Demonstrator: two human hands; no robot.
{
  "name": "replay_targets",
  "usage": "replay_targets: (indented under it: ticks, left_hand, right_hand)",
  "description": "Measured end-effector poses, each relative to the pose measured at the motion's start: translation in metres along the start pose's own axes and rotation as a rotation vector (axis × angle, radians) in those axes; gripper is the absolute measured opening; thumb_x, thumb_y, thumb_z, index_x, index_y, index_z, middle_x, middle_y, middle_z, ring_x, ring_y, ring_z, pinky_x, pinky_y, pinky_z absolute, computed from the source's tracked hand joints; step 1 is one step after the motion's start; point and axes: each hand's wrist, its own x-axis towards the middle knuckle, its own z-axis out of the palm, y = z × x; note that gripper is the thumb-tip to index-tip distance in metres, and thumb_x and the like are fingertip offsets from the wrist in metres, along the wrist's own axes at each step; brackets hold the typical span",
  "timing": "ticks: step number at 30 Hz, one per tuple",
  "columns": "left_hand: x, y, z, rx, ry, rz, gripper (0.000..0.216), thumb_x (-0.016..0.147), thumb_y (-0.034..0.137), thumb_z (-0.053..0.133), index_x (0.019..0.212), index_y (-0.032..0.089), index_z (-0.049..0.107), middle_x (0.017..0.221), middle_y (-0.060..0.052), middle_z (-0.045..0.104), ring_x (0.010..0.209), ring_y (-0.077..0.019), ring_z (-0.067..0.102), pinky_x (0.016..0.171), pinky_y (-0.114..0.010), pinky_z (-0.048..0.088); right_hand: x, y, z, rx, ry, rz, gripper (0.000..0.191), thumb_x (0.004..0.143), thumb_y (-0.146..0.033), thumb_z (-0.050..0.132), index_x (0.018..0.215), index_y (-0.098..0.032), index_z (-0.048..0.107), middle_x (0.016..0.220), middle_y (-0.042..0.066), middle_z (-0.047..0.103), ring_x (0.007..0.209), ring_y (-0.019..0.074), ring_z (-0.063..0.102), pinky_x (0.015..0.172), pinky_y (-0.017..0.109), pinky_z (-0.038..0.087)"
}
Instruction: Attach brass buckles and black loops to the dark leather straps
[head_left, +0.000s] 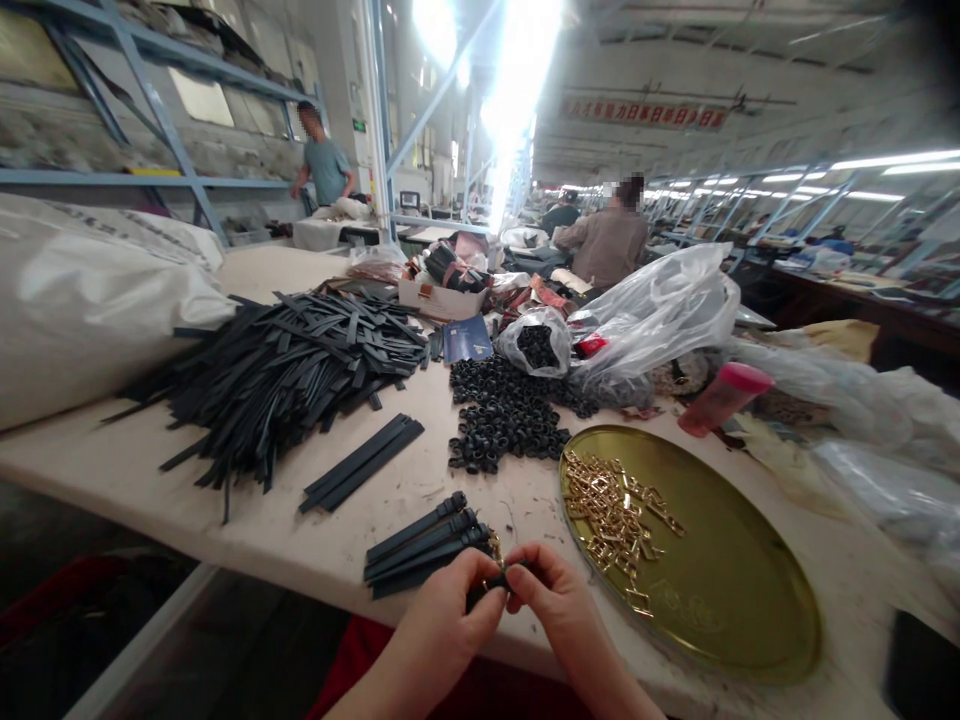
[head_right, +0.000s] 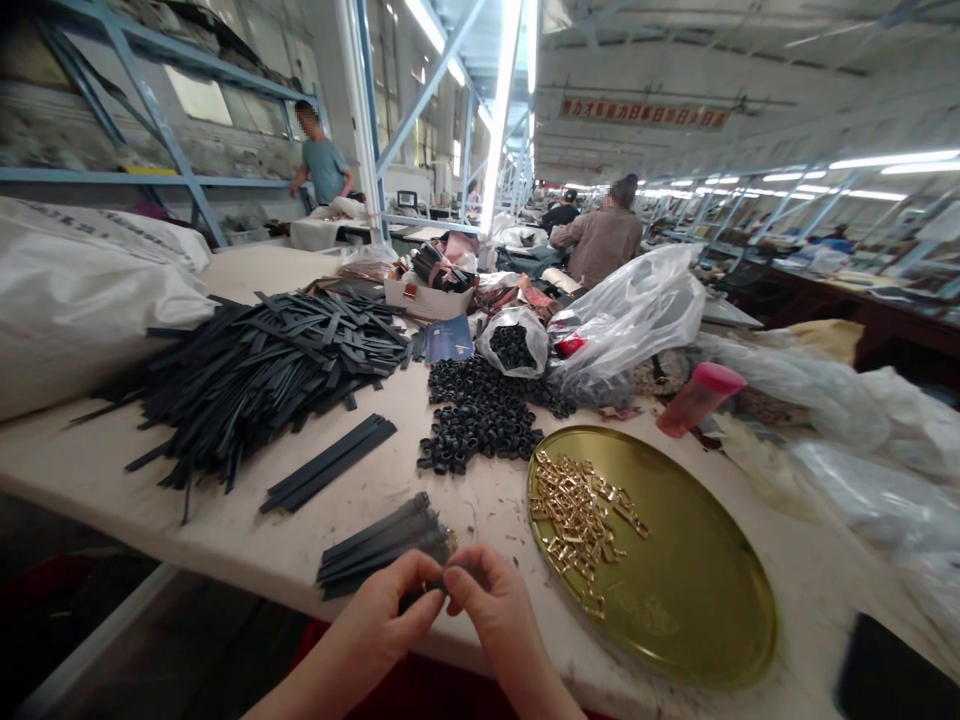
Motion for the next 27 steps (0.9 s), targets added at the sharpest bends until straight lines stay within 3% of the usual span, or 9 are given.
replay_targets:
  ticks: [3, 5, 10, 16, 19, 22, 24, 27]
  left_hand:
    - [0.001, -0.002, 0.001, -0.168, -0.048, 0.028, 0.023, 0.076, 0.014, 0.042, 0.097, 0.016, 0.050, 0.076, 0.001, 0.057, 0.068, -0.0115, 0.051, 0.062, -0.021, 0.038]
    - [0.003, -0.004, 0.001, -0.241, -0.049, 0.028, 0.024, 0.075, 0.010, 0.041, 0.097, 0.015, 0.047, 0.077, -0.001, 0.058, 0.071, -0.0123, 0.054, 0.065, -0.022, 0.040]
    - [0.006, -0.008, 0.002, -0.294, -0.057, -0.032, 0.014, 0.079, 0.017, 0.043, 0.093, 0.017, 0.044, 0.067, 0.003, 0.056, 0.061, -0.0106, 0.051, 0.059, -0.022, 0.039]
    - [0.003, -0.009, 0.000, -0.074, -0.016, -0.097, 0.017, 0.077, 0.024, 0.048, 0.093, 0.019, 0.047, 0.063, 0.006, 0.050, 0.059, -0.0110, 0.047, 0.055, -0.021, 0.034]
    - [0.001, -0.006, -0.002, 0.072, -0.017, -0.130, 0.025, 0.076, 0.030, 0.050, 0.098, 0.019, 0.047, 0.066, 0.004, 0.055, 0.060, -0.0128, 0.051, 0.056, -0.022, 0.034]
    - [-0.001, -0.005, -0.002, 0.249, -0.018, -0.182, 0.026, 0.076, 0.035, 0.049, 0.096, 0.020, 0.049, 0.063, 0.003, 0.057, 0.058, -0.0149, 0.053, 0.054, -0.023, 0.032]
    - [-0.002, -0.004, -0.002, 0.355, 0.001, -0.227, 0.024, 0.075, 0.037, 0.050, 0.092, 0.020, 0.051, 0.062, 0.002, 0.058, 0.059, -0.0162, 0.053, 0.054, -0.024, 0.031]
    - [-0.005, -0.002, -0.003, 0.405, 0.029, -0.224, 0.020, 0.073, 0.037, 0.052, 0.082, 0.019, 0.054, 0.068, 0.000, 0.061, 0.065, -0.0172, 0.055, 0.057, -0.024, 0.032]
  right_hand:
    - [-0.001, -0.001, 0.000, 0.092, 0.014, 0.070, 0.037, 0.058, -0.049, 0.071, 0.067, -0.016, 0.057, 0.054, -0.003, 0.058, 0.045, 0.0092, 0.049, 0.047, 0.022, 0.039]
    - [-0.004, -0.002, 0.003, 0.113, -0.024, 0.075, 0.036, 0.060, -0.047, 0.072, 0.069, -0.016, 0.058, 0.053, -0.003, 0.057, 0.047, 0.0095, 0.050, 0.049, 0.022, 0.039]
    - [-0.013, -0.006, 0.007, 0.293, -0.042, 0.126, 0.043, 0.075, -0.055, 0.053, 0.071, -0.014, 0.062, 0.061, 0.002, 0.061, 0.055, 0.0108, 0.052, 0.054, 0.023, 0.042]
    - [-0.013, 0.002, 0.003, 0.510, -0.041, 0.304, 0.040, 0.071, -0.054, 0.059, 0.066, -0.014, 0.061, 0.062, 0.001, 0.060, 0.052, 0.0081, 0.050, 0.051, 0.020, 0.041]
    - [-0.015, 0.010, 0.002, 0.483, -0.026, 0.340, 0.030, 0.061, -0.041, 0.074, 0.070, -0.017, 0.059, 0.060, -0.003, 0.058, 0.053, 0.0074, 0.050, 0.052, 0.019, 0.040]
    - [-0.020, 0.017, 0.004, 0.475, -0.129, 0.381, 0.035, 0.061, -0.042, 0.074, 0.079, -0.017, 0.058, 0.056, -0.004, 0.056, 0.048, 0.0067, 0.048, 0.048, 0.018, 0.037]
    - [-0.023, 0.020, 0.004, 0.501, -0.207, 0.437, 0.037, 0.064, -0.048, 0.070, 0.076, -0.015, 0.057, 0.052, -0.005, 0.053, 0.043, 0.0056, 0.044, 0.044, 0.018, 0.034]
    - [-0.028, 0.022, 0.005, 0.562, -0.212, 0.452, 0.036, 0.059, -0.043, 0.075, 0.068, -0.016, 0.052, 0.052, -0.006, 0.050, 0.043, 0.0043, 0.040, 0.044, 0.017, 0.031]
